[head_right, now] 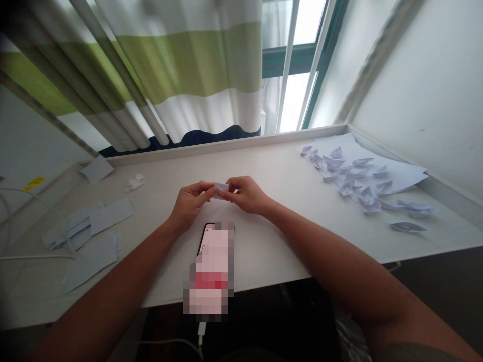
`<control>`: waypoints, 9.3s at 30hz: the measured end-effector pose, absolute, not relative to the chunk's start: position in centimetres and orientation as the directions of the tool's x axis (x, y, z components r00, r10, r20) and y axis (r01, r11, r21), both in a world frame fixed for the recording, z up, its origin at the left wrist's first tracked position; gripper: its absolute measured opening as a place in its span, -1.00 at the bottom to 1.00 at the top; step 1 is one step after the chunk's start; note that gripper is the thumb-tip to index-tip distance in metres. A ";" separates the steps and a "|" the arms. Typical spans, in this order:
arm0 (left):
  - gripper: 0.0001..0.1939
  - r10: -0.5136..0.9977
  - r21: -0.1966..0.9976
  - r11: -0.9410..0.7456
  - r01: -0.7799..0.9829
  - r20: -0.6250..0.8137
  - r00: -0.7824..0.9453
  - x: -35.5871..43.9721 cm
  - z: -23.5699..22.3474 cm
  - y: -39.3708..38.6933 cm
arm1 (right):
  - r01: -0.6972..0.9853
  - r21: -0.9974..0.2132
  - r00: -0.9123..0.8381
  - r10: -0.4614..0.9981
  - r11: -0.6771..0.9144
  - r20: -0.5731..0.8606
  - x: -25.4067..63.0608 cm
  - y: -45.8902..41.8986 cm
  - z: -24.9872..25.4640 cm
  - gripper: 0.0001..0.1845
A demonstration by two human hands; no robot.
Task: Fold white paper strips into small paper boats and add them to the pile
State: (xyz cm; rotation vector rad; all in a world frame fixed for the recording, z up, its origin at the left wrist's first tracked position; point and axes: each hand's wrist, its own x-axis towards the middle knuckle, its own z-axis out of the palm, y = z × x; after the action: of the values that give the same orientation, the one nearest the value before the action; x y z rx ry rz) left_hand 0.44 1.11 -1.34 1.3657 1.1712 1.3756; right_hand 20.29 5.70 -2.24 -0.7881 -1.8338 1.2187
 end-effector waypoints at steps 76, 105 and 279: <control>-0.62 0.991 0.996 -0.064 0.061 0.056 0.123 0.8 -1.5 0.7 | -0.077 -0.960 -0.327 0.903 0.270 0.280 19.6 5.7 -2.7 -0.47; -0.63 0.980 0.951 -0.144 0.272 0.100 0.170 -0.1 -1.6 1.1 | -0.183 -0.981 -0.439 0.887 0.066 0.141 20.3 6.0 -2.4 -0.54; -0.50 0.991 0.996 -0.081 -0.025 0.083 0.106 -0.2 -1.2 1.2 | 0.004 -0.961 -0.400 0.881 0.277 0.253 20.6 6.0 -2.0 -0.61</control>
State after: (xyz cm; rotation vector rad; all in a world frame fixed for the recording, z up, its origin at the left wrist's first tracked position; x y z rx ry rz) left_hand -0.21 1.17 -1.18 1.3026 1.0742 1.1981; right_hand 20.61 6.00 -1.98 -0.8225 -1.6645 1.2487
